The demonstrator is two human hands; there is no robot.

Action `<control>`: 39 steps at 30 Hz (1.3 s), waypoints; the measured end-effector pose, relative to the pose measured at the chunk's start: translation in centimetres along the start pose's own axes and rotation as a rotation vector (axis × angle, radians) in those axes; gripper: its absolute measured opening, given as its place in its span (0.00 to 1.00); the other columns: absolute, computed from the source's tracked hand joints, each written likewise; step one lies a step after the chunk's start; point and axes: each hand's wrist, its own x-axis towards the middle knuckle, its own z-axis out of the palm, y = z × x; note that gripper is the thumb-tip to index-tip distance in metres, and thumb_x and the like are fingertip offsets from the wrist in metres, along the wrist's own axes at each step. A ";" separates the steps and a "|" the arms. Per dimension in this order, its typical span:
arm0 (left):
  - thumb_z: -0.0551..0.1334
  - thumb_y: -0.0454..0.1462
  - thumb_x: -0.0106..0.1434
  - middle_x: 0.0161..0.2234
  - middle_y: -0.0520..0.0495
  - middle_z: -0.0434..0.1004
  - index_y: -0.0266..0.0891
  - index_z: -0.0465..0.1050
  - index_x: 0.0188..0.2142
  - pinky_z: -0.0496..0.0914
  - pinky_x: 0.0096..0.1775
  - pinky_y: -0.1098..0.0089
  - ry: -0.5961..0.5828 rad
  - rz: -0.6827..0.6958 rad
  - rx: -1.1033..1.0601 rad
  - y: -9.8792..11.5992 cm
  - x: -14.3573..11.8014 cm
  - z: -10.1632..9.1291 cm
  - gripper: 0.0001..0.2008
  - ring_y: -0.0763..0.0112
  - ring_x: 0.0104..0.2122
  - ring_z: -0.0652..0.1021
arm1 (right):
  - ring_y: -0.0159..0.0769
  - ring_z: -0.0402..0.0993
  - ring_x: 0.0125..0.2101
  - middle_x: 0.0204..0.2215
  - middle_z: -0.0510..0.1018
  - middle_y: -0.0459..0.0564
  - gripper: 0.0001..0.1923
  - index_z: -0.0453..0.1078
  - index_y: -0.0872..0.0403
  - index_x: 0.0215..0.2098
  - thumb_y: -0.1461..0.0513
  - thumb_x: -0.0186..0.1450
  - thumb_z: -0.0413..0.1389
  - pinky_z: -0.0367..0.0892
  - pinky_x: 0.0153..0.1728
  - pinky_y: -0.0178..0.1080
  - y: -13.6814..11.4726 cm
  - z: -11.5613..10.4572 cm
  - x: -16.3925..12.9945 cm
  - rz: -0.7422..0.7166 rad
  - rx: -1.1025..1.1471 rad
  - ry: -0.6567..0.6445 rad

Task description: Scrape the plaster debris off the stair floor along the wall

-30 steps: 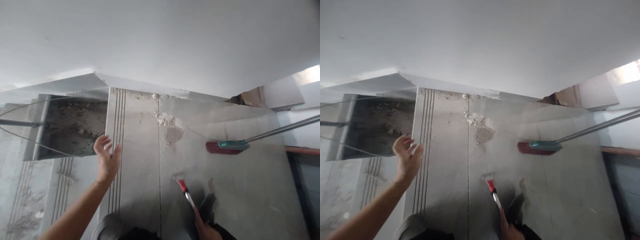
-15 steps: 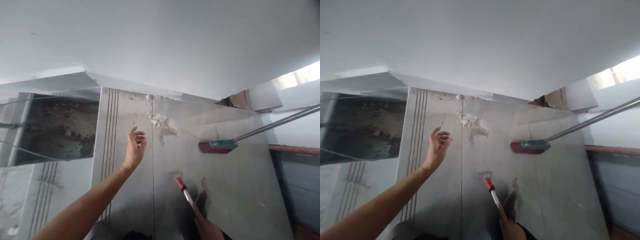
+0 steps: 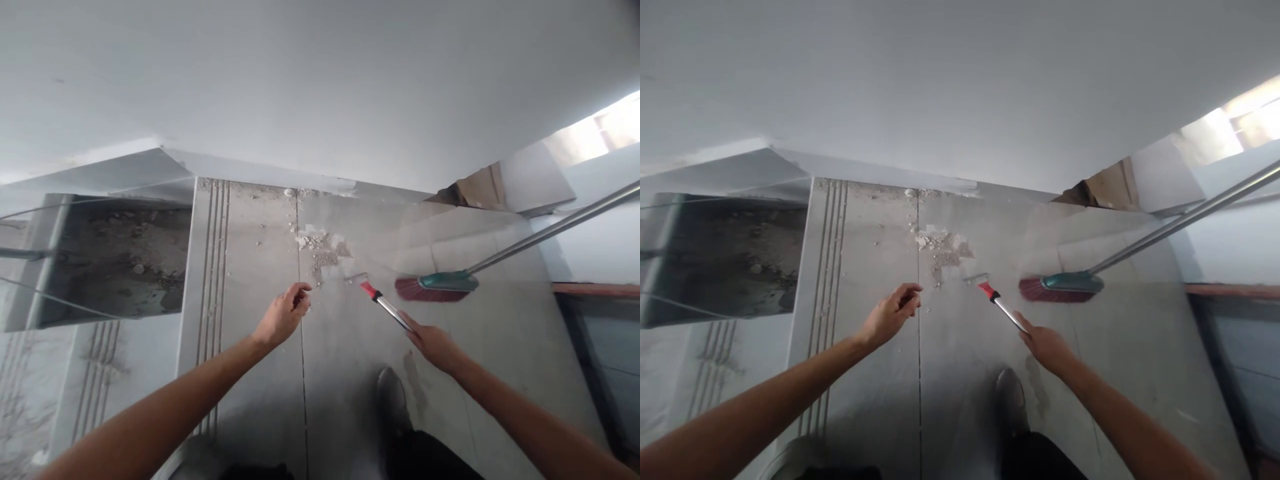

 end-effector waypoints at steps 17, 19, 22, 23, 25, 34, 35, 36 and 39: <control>0.48 0.40 0.60 0.36 0.46 0.74 0.41 0.66 0.44 0.65 0.38 0.68 -0.276 -0.183 0.568 3.6 -2.0 4.0 0.16 0.68 0.35 0.73 | 0.37 0.74 0.24 0.23 0.77 0.50 0.25 0.47 0.40 0.61 0.56 0.65 0.39 0.53 0.20 0.32 0.4 -0.1 6.7 -0.232 -0.191 0.112; 0.47 0.39 0.60 0.38 0.45 0.74 0.41 0.66 0.45 0.65 0.41 0.66 -0.321 -0.129 0.567 3.5 -2.1 7.0 0.17 0.66 0.37 0.73 | 0.39 0.74 0.25 0.24 0.77 0.50 0.24 0.48 0.40 0.60 0.56 0.65 0.39 0.54 0.21 0.33 1.8 0.9 6.3 -0.250 -0.168 0.109; 0.47 0.38 0.60 0.41 0.44 0.73 0.41 0.66 0.46 0.65 0.43 0.65 -0.361 -0.059 0.522 2.2 -3.3 10.9 0.17 0.65 0.41 0.73 | 0.40 0.74 0.24 0.25 0.77 0.50 0.25 0.49 0.40 0.60 0.57 0.64 0.38 0.57 0.21 0.35 7.8 6.9 1.3 -0.230 -0.107 0.103; 0.47 0.38 0.60 0.42 0.44 0.73 0.41 0.66 0.46 0.66 0.43 0.66 -0.362 -0.045 0.498 1.5 -3.9 11.9 0.17 0.65 0.41 0.73 | 0.40 0.74 0.23 0.24 0.77 0.50 0.25 0.49 0.40 0.60 0.58 0.64 0.37 0.58 0.21 0.36 10.1 9.0 -0.6 -0.208 -0.068 0.081; 0.46 0.37 0.61 0.42 0.44 0.73 0.40 0.67 0.45 0.66 0.43 0.67 -0.349 -0.051 0.444 0.1 -5.1 13.7 0.16 0.66 0.41 0.73 | 0.40 0.73 0.22 0.21 0.76 0.50 0.25 0.50 0.37 0.59 0.59 0.64 0.37 0.59 0.21 0.37 13.1 11.6 -3.2 -0.175 -0.012 0.026; 0.49 0.35 0.58 0.40 0.44 0.75 0.40 0.69 0.44 0.68 0.42 0.66 -0.327 -0.012 0.358 1.7 -7.2 16.2 0.16 0.64 0.40 0.74 | 0.38 0.73 0.24 0.21 0.76 0.53 0.26 0.51 0.48 0.60 0.57 0.64 0.39 0.56 0.22 0.33 0.9 -0.9 8.4 -0.275 -0.184 0.214; 0.49 0.35 0.58 0.39 0.44 0.75 0.40 0.69 0.43 0.67 0.42 0.67 -0.293 -0.022 0.336 1.8 -7.2 15.9 0.16 0.65 0.39 0.74 | 0.37 0.73 0.24 0.21 0.76 0.53 0.25 0.53 0.48 0.60 0.56 0.64 0.40 0.56 0.22 0.32 1.1 -1.0 8.2 -0.278 -0.172 0.210; 0.49 0.35 0.58 0.39 0.45 0.75 0.40 0.69 0.43 0.67 0.42 0.68 -0.254 -0.042 0.306 1.7 -7.2 15.5 0.16 0.66 0.39 0.75 | 0.37 0.73 0.23 0.20 0.76 0.52 0.25 0.54 0.47 0.59 0.56 0.63 0.41 0.56 0.22 0.32 1.9 -0.4 7.4 -0.275 -0.151 0.182; 0.48 0.35 0.58 0.37 0.46 0.76 0.40 0.70 0.41 0.67 0.41 0.70 -0.171 -0.130 0.228 0.5 -7.4 14.8 0.16 0.69 0.37 0.75 | 0.38 0.73 0.22 0.18 0.76 0.50 0.24 0.58 0.46 0.57 0.58 0.62 0.41 0.56 0.21 0.33 6.1 2.5 4.0 -0.224 -0.096 0.078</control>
